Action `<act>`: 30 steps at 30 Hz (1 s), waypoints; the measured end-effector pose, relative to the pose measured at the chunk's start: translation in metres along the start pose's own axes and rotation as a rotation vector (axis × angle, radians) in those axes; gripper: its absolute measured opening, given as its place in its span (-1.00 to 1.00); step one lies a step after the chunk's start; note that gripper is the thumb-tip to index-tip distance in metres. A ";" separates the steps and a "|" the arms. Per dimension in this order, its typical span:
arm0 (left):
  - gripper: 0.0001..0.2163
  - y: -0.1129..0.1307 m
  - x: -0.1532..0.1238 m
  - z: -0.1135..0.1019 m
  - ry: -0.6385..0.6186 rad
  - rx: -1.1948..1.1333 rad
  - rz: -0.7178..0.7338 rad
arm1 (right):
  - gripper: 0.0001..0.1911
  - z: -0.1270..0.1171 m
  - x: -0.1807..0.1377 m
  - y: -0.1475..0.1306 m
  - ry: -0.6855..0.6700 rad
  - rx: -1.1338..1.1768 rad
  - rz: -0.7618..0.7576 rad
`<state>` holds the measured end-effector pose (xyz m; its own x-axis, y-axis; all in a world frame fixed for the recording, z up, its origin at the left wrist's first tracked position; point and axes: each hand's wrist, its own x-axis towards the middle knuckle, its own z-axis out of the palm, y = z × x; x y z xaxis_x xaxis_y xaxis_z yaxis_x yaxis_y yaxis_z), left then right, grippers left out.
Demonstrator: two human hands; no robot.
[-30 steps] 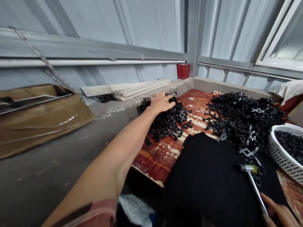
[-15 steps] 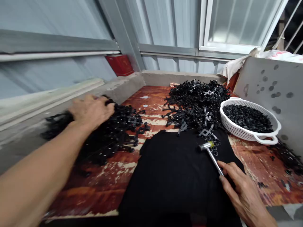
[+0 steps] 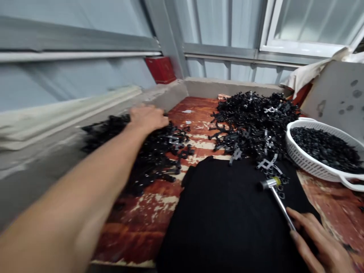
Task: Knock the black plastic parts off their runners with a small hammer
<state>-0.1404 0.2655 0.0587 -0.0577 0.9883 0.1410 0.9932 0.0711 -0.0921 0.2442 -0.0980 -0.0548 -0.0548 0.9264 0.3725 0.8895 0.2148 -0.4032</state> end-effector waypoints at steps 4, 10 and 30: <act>-0.47 0.008 -0.009 -0.009 0.099 0.006 0.003 | -0.65 -0.009 0.009 -0.015 -0.010 0.009 0.049; -0.56 0.099 -0.096 -0.009 0.128 -0.075 0.354 | -0.65 -0.007 0.010 -0.017 0.016 0.031 0.055; -0.73 0.130 -0.206 0.005 -0.844 -0.854 0.386 | -0.46 -0.050 -0.010 0.007 -0.072 -0.075 -0.012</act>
<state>-0.0004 0.0715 0.0124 0.5165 0.7256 -0.4546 0.6902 -0.0386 0.7225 0.2736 -0.1209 -0.0199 -0.0961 0.9442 0.3150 0.9200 0.2051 -0.3340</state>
